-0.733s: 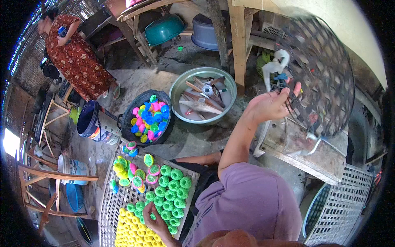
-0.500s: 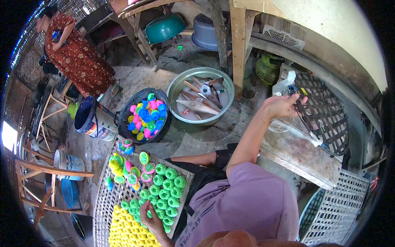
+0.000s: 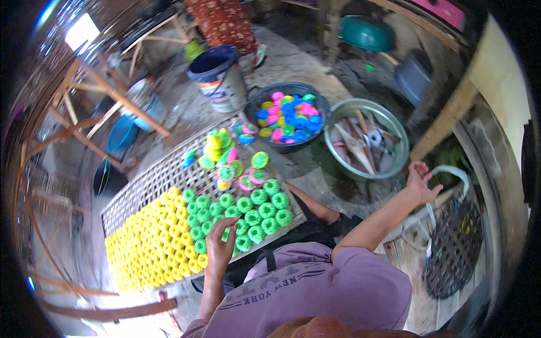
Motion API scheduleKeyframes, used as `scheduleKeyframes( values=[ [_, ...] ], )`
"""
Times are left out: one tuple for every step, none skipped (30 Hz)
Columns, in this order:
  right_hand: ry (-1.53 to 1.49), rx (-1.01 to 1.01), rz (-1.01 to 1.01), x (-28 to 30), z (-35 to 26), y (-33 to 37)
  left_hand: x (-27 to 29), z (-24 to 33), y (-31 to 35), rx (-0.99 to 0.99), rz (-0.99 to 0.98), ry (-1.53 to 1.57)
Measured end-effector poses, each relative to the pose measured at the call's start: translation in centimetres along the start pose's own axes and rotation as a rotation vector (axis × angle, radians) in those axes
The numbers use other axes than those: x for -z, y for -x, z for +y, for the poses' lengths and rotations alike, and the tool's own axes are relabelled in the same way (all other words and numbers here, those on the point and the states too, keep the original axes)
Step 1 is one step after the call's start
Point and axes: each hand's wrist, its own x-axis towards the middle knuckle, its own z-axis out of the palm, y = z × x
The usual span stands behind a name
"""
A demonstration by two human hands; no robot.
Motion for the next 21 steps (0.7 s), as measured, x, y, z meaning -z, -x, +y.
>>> scheduleKeyframes(
  values=[
    [-0.004,0.006,0.023,0.1,1.3,1.2,0.9,-0.5,0.5,0.008,0.02,-0.005],
    [0.06,0.073,-0.028,0.3,2.9,2.2,1.7,-1.0,1.0,-0.012,0.038,-0.02],
    [0.149,0.051,-0.172,1.3,4.9,3.5,2.6,-1.5,1.5,0.016,0.045,-0.014],
    [0.238,0.048,-0.314,2.4,7.0,4.9,3.4,-2.1,1.9,0.043,0.054,-0.009],
    [0.326,0.059,-0.402,3.3,9.0,6.4,4.1,-2.6,2.4,0.069,0.062,-0.005],
    [0.392,-0.066,-0.501,4.5,11.4,8.2,4.8,-3.2,2.7,0.09,0.068,0.015],
    [0.612,-0.135,-0.649,6.0,13.8,10.1,5.4,-3.7,3.0,0.111,0.091,0.008],
    [0.749,-0.218,-0.796,8.1,16.5,12.5,5.9,-4.3,3.1,0.123,0.116,0.007],
    [0.903,-0.276,-0.811,10.8,19.3,15.2,6.3,-4.9,3.1,0.139,0.125,0.008],
    [1.143,-0.459,-1.053,12.7,20.9,17.3,6.6,-5.4,3.1,0.149,0.139,0.024],
    [1.374,-0.546,-1.198,15.1,22.7,19.7,6.9,-6.0,3.1,0.161,0.15,0.024],
    [1.466,-0.47,-1.595,16.9,23.9,21.6,7.1,-6.5,3.0,0.173,0.154,0.024],
    [1.518,-0.38,-1.994,18.4,24.8,23.1,7.3,-7.0,2.9,0.18,0.163,0.024],
    [1.593,-0.309,-2.15,19.7,25.2,24.3,7.5,-7.5,2.8,0.185,0.163,0.021],
    [1.762,-0.255,-2.285,20.9,25.5,25.3,7.6,-8.1,2.7,0.184,0.169,0.018],
    [1.77,-0.297,-2.443,21.8,25.6,25.9,7.8,-8.7,2.6,0.183,0.175,0.015],
    [1.853,-0.349,-2.59,22.5,25.8,26.4,8.0,-9.4,2.4,0.198,0.175,0.02],
    [1.916,-0.433,-2.597,23.4,25.9,26.9,8.1,-10.0,2.3,0.218,0.171,0.027],
    [1.935,-0.371,-2.659,24.1,26.2,27.4,8.3,-10.7,2.3,0.238,0.168,0.035],
    [1.905,-0.28,-2.729,24.6,26.6,27.7,8.4,-11.4,2.1,0.233,0.171,0.042],
    [1.894,-0.174,-2.797,25.0,26.9,27.9,8.5,-12.1,1.9,0.239,0.167,0.061]
  ],
)
